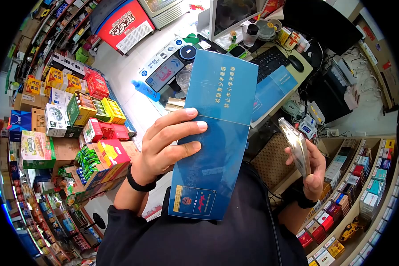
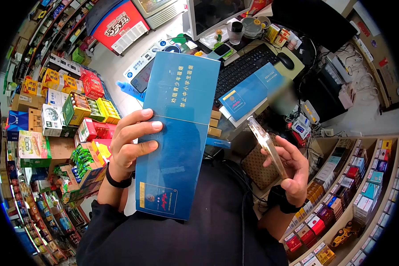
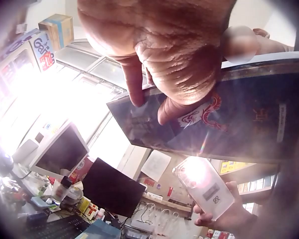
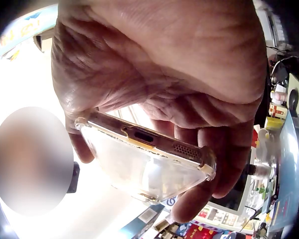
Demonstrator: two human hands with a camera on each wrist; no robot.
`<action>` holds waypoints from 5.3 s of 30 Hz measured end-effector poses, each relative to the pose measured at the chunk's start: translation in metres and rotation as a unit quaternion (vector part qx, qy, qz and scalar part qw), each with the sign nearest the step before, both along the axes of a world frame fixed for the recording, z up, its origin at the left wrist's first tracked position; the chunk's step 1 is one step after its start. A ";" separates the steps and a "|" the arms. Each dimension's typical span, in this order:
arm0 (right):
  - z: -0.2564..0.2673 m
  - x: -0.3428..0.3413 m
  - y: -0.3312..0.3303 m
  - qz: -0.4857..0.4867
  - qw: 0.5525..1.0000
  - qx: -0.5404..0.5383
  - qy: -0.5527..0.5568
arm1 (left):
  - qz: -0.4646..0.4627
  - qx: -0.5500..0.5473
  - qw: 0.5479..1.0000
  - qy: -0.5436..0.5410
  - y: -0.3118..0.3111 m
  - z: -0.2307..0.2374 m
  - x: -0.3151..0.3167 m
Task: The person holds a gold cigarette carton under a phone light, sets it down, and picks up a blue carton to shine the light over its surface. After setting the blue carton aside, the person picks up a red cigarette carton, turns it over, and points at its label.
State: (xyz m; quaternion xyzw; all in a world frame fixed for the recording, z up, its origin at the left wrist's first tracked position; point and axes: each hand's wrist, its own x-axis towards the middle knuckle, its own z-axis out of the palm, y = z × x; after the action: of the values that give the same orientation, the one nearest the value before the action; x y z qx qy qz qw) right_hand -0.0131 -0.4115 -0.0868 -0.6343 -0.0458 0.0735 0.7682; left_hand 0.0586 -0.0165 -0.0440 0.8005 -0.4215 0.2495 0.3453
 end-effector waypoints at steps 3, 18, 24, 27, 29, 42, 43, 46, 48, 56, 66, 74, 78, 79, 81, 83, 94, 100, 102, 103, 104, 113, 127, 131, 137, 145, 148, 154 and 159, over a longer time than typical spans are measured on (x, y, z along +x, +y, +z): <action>0.000 0.001 0.000 0.005 1.000 0.005 -0.002 | -0.004 -0.001 1.000 -0.001 -0.001 0.000 0.001; -0.002 0.000 -0.001 0.010 1.000 0.003 -0.007 | -0.005 0.001 1.000 0.001 0.001 -0.002 0.001; -0.001 -0.001 0.000 0.006 1.000 0.004 -0.002 | -0.002 -0.001 1.000 0.000 0.000 -0.002 0.001; 0.000 -0.001 0.002 -0.007 1.000 -0.009 0.000 | -0.004 0.000 1.000 0.001 0.000 -0.001 0.001; 0.001 -0.001 0.008 -0.033 0.999 -0.039 0.000 | -0.002 0.000 1.000 0.002 0.000 -0.001 0.000; -0.001 -0.003 0.001 0.004 1.000 0.009 0.005 | 0.005 0.009 1.000 0.000 0.000 0.001 0.000; 0.000 -0.003 0.001 0.004 1.000 0.006 0.006 | 0.011 0.017 1.000 -0.003 0.000 0.002 0.000; -0.001 -0.003 -0.002 0.002 1.000 0.001 0.001 | 0.028 0.032 0.999 -0.014 0.003 0.003 0.002; -0.001 -0.004 -0.005 0.000 1.000 0.000 -0.003 | 0.037 0.032 0.999 -0.024 0.007 0.002 0.004; 0.012 -0.007 -0.013 -0.047 0.998 0.008 0.038 | 0.052 0.012 0.998 -0.015 0.024 -0.024 0.002; 0.023 -0.003 -0.022 -0.060 0.998 0.015 -0.010 | 0.103 0.069 0.991 -0.051 0.013 -0.015 0.012; -0.005 -0.017 -0.033 -0.076 0.997 0.011 -0.012 | 0.131 0.076 0.987 -0.047 0.023 -0.028 0.016; -0.008 -0.016 -0.041 -0.085 0.996 0.022 -0.006 | 0.129 0.061 0.987 -0.067 0.014 -0.027 0.021; -0.014 -0.017 -0.041 -0.091 0.995 0.033 -0.012 | 0.120 0.080 0.987 -0.065 0.018 -0.025 0.021; -0.009 -0.017 -0.042 -0.094 0.995 0.029 -0.014 | 0.113 0.065 0.989 -0.064 0.013 -0.027 0.027; -0.010 -0.019 -0.047 -0.096 0.995 0.030 -0.023 | 0.109 0.066 0.991 -0.051 -0.002 -0.021 0.036; -0.019 -0.037 -0.064 -0.189 0.981 -0.047 0.027 | -0.019 -0.077 0.856 0.510 -0.109 -0.096 0.139; -0.026 -0.055 -0.064 -0.219 0.973 -0.051 0.057 | -0.040 -0.017 0.833 0.552 -0.174 -0.151 0.189; -0.028 -0.061 -0.065 -0.234 0.969 -0.049 0.060 | -0.001 0.019 0.877 0.480 -0.186 -0.168 0.202; -0.029 -0.065 -0.066 -0.240 0.968 -0.047 0.063 | 0.019 0.036 0.896 0.443 -0.190 -0.172 0.205; -0.030 -0.067 -0.065 -0.250 0.965 -0.043 0.062 | 0.051 0.068 0.909 0.408 -0.191 -0.178 0.207; -0.029 -0.061 -0.059 -0.252 0.965 -0.055 0.052 | 0.053 0.067 0.971 0.224 -0.158 -0.130 0.167; -0.016 -0.028 -0.041 -0.182 0.980 -0.067 0.038 | 0.057 0.288 0.944 0.147 0.013 -0.184 0.002; -0.002 -0.030 -0.039 -0.177 0.983 -0.054 0.007 | 0.025 0.241 0.894 0.376 0.016 -0.141 -0.001; 0.015 -0.025 -0.042 -0.177 0.983 -0.024 -0.041 | 0.016 -0.021 0.819 0.573 0.001 -0.052 -0.002; 0.037 0.003 -0.024 -0.138 0.986 -0.014 -0.091 | -0.119 -0.383 0.663 0.632 -0.041 -0.010 -0.005; 0.050 0.011 -0.012 -0.133 0.986 -0.024 -0.096 | -0.118 -0.368 0.694 0.607 -0.044 0.001 -0.007; 0.074 0.030 0.005 -0.102 0.984 -0.053 -0.135 | -0.101 -0.336 0.713 0.606 -0.047 0.027 -0.023; 0.084 0.047 0.013 -0.057 0.978 -0.107 -0.168 | -0.070 -0.312 0.756 0.571 -0.054 0.042 -0.037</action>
State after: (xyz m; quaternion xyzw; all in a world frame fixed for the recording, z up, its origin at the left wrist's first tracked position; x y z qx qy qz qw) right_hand 0.0338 -0.3985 -0.0028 -0.7180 -0.1294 -0.0736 0.6799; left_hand 0.0219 -0.0706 -0.0021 0.6103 -0.1001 -0.1614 0.7691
